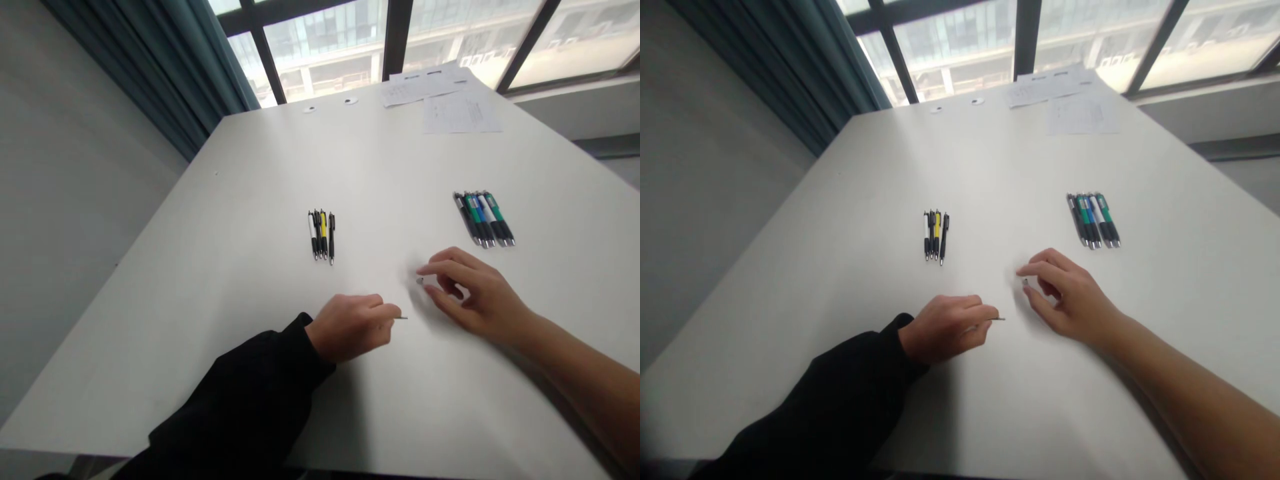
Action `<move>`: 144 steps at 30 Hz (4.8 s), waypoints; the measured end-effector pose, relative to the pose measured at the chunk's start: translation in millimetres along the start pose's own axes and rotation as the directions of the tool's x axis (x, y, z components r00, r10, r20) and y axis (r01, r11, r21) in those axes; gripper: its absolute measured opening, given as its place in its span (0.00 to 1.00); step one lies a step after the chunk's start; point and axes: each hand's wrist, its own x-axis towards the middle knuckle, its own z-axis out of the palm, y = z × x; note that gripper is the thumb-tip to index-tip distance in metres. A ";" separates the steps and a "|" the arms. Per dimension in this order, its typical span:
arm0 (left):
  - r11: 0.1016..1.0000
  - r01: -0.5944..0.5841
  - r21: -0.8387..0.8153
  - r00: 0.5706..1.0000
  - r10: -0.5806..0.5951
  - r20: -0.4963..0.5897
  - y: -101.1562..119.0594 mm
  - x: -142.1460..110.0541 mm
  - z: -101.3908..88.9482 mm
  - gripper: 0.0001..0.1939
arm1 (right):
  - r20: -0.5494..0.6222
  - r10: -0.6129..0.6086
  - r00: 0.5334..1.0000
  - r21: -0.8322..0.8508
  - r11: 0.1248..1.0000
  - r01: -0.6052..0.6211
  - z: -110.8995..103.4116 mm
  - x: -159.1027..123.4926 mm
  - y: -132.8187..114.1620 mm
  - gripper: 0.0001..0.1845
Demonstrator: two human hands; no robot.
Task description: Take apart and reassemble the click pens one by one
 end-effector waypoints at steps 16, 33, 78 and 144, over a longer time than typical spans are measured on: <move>0.978 -0.021 0.208 0.982 0.060 -0.181 -9.4 -0.9 7.9 0.12 | 0.267 0.007 0.964 0.128 0.991 -0.043 -8.2 3.2 -5.6 0.07; 0.983 0.017 0.183 0.990 0.008 -0.139 -7.5 -3.8 7.6 0.13 | 0.084 0.080 0.993 -0.206 0.977 -0.061 -12.3 3.9 30.7 0.11; 0.988 0.050 0.147 0.950 -0.002 -0.312 -16.2 -8.9 4.6 0.13 | 0.319 0.107 0.942 -0.207 0.977 -0.041 -37.2 2.6 36.9 0.13; 0.948 0.232 0.217 0.882 -0.111 -0.458 -55.9 -27.2 -17.8 0.20 | 0.260 0.267 0.928 -0.083 0.964 -0.254 -32.1 -4.4 39.6 0.20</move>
